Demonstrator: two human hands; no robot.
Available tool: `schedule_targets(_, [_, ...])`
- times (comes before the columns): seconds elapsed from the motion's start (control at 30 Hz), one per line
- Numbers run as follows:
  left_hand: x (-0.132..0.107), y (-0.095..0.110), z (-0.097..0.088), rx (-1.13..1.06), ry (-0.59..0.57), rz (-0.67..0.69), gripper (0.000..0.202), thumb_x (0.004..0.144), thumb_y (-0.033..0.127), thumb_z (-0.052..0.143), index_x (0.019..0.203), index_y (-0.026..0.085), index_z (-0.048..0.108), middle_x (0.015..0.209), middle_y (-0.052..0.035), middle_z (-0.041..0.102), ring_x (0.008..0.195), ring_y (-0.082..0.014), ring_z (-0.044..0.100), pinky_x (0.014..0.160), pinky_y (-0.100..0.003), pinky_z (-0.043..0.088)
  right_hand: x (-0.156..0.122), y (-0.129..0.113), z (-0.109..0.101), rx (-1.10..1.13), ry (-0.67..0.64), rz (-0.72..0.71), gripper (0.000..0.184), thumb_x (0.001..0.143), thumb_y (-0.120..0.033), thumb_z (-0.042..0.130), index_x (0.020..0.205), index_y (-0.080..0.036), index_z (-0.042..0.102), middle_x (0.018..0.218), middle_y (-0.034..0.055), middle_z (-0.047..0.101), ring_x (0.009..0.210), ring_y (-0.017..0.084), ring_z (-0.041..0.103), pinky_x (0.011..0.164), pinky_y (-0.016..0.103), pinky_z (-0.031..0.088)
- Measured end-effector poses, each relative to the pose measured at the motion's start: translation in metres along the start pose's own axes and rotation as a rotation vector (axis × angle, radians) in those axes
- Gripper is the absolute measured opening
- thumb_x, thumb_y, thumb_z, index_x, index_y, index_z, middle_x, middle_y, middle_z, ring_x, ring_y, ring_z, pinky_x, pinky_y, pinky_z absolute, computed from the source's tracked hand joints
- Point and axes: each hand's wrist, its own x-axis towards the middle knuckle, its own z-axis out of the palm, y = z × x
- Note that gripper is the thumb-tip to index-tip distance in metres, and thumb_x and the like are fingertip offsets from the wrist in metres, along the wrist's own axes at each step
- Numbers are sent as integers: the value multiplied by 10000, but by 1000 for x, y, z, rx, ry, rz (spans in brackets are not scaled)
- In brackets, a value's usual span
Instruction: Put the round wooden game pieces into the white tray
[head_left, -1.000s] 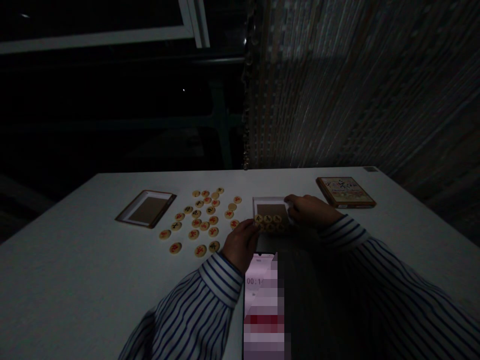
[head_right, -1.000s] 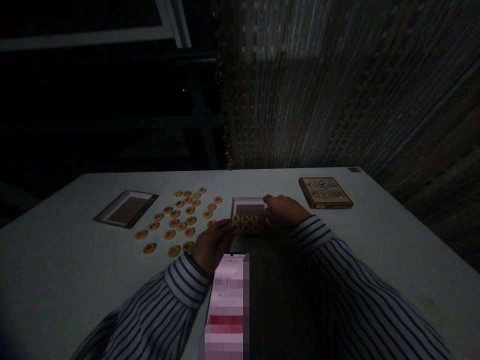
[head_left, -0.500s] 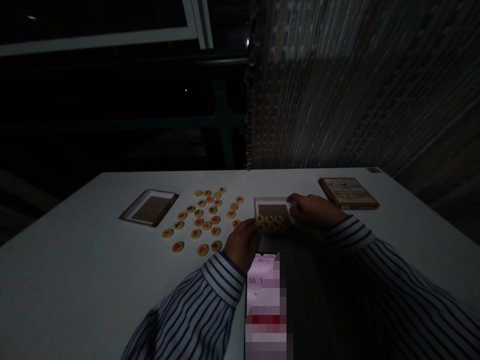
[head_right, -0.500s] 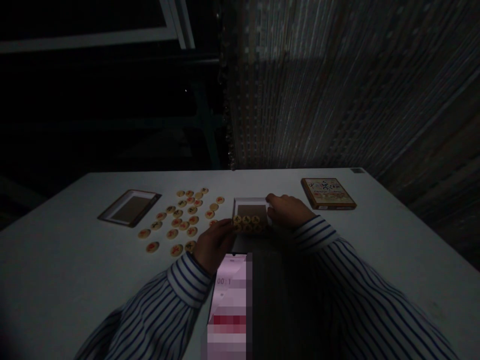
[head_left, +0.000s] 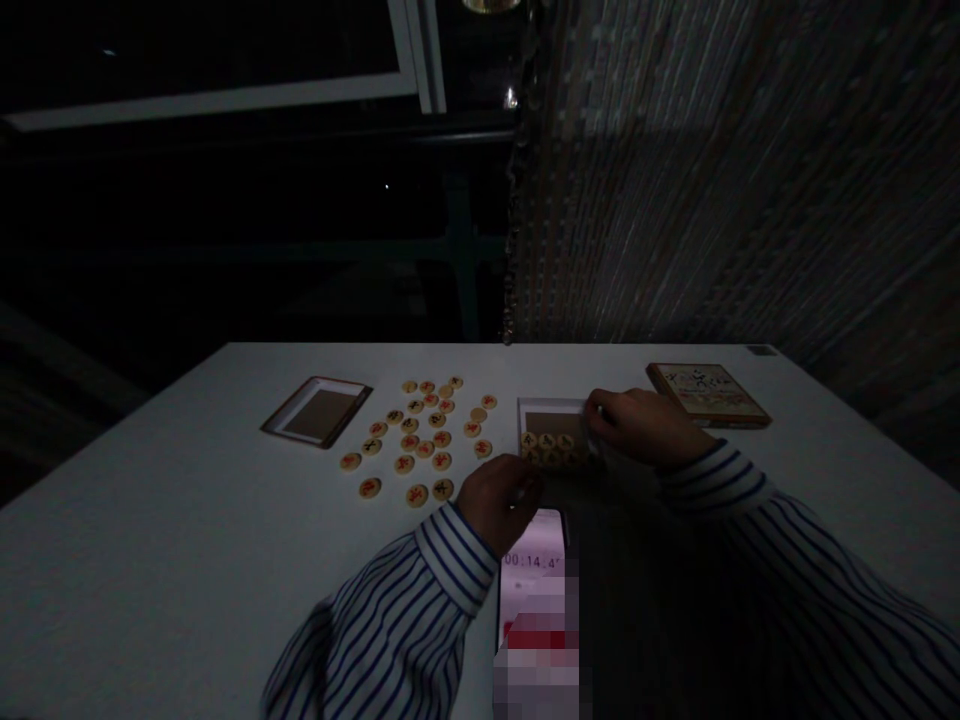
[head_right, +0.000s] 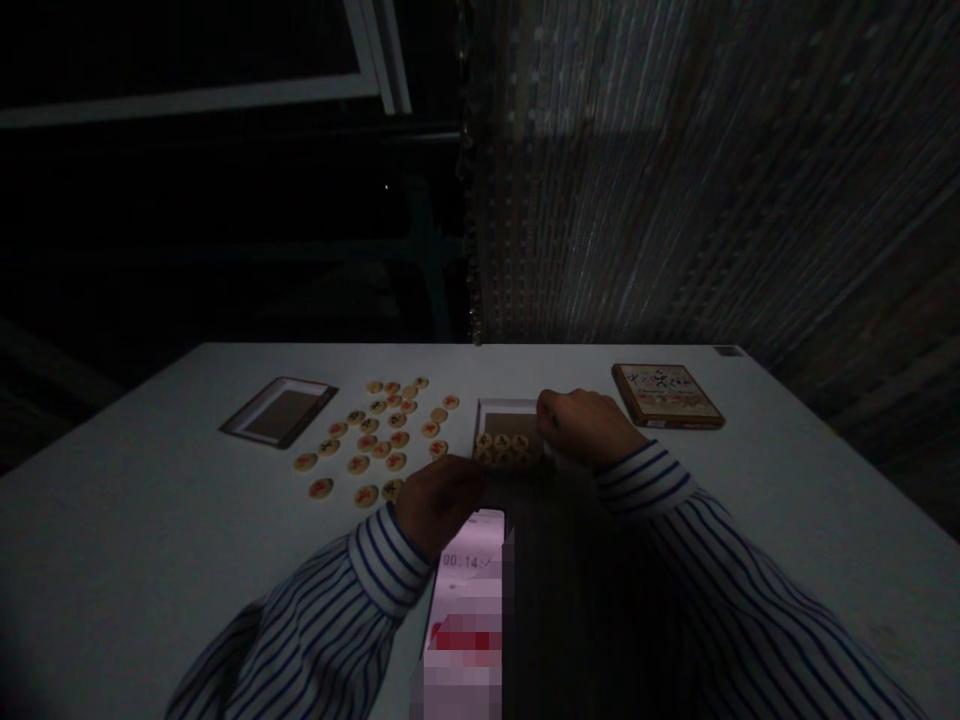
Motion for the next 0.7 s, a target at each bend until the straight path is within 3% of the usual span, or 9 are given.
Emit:
schedule_targets(0.4, [-2, -1, -4, -3, -17, 20, 147, 765, 166, 455, 827, 164, 588, 773, -54, 632, 730, -149, 582, 657, -272, 484, -9, -11, -10, 42, 16, -81, 363, 851, -389, 267, 908, -193, 566, 758, 69, 641, 666, 180, 582, 555, 264, 313])
schedule_targets(0.7, [-2, -5, -24, -9, 114, 4, 111, 780, 198, 488, 817, 170, 589, 800, -54, 635, 792, -147, 584, 742, -312, 481, -17, -13, -20, 96, 99, -124, 309, 849, -374, 291, 908, -209, 546, 735, 40, 645, 663, 174, 585, 539, 254, 289])
